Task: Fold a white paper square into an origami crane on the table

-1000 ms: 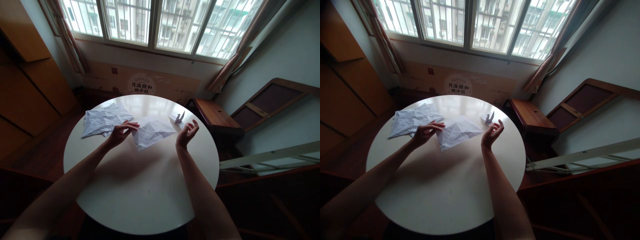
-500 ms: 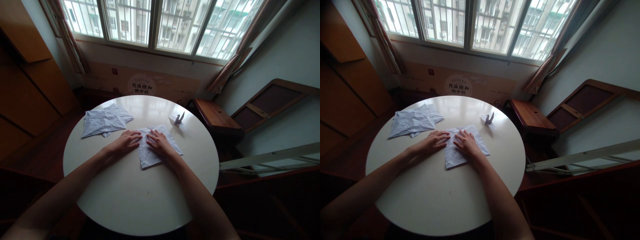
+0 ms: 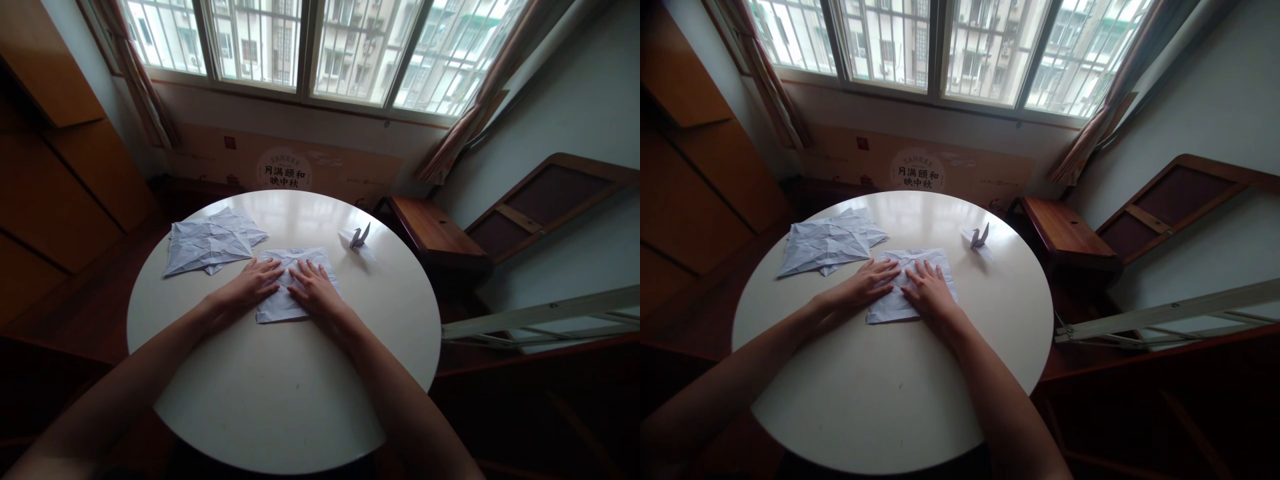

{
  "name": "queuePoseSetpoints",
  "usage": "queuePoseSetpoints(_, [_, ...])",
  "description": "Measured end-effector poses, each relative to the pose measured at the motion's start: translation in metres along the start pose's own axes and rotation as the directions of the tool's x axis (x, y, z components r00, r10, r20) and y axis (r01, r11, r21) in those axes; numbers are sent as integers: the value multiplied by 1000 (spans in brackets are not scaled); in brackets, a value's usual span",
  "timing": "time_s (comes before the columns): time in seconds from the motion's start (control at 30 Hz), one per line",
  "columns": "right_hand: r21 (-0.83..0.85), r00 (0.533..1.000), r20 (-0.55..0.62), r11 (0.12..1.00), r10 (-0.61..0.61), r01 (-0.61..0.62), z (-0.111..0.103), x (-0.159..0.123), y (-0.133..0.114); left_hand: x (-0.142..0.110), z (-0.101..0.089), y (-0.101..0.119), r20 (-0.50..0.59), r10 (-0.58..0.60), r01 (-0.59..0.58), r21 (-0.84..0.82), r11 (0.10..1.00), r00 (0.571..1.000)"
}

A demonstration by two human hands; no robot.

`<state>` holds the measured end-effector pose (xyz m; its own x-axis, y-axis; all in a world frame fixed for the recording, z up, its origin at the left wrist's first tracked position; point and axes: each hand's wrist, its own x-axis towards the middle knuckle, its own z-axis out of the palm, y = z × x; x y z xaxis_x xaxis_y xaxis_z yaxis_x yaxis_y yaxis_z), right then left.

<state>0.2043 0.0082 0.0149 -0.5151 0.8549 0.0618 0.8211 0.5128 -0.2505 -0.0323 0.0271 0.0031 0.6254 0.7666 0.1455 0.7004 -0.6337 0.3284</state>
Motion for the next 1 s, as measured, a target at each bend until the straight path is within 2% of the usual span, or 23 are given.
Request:
queuePoseSetpoints(0.17, [63, 994, -104, 998, 26, -20, -7, 0, 13, 0, 0, -2, 14, -5, 5, -12, 1000, 1000])
queuePoseSetpoints(0.47, [69, 995, 64, 995, 72, -76, -9, -3, 18, -2, -2, -5, 22, 22, -21, -26, 999, 1000])
queuePoseSetpoints(1.0, [83, 995, 70, 994, 65, -71, -8, -3, 20, -4, -12, 2, 14, 32, -32, -48, 998, 999])
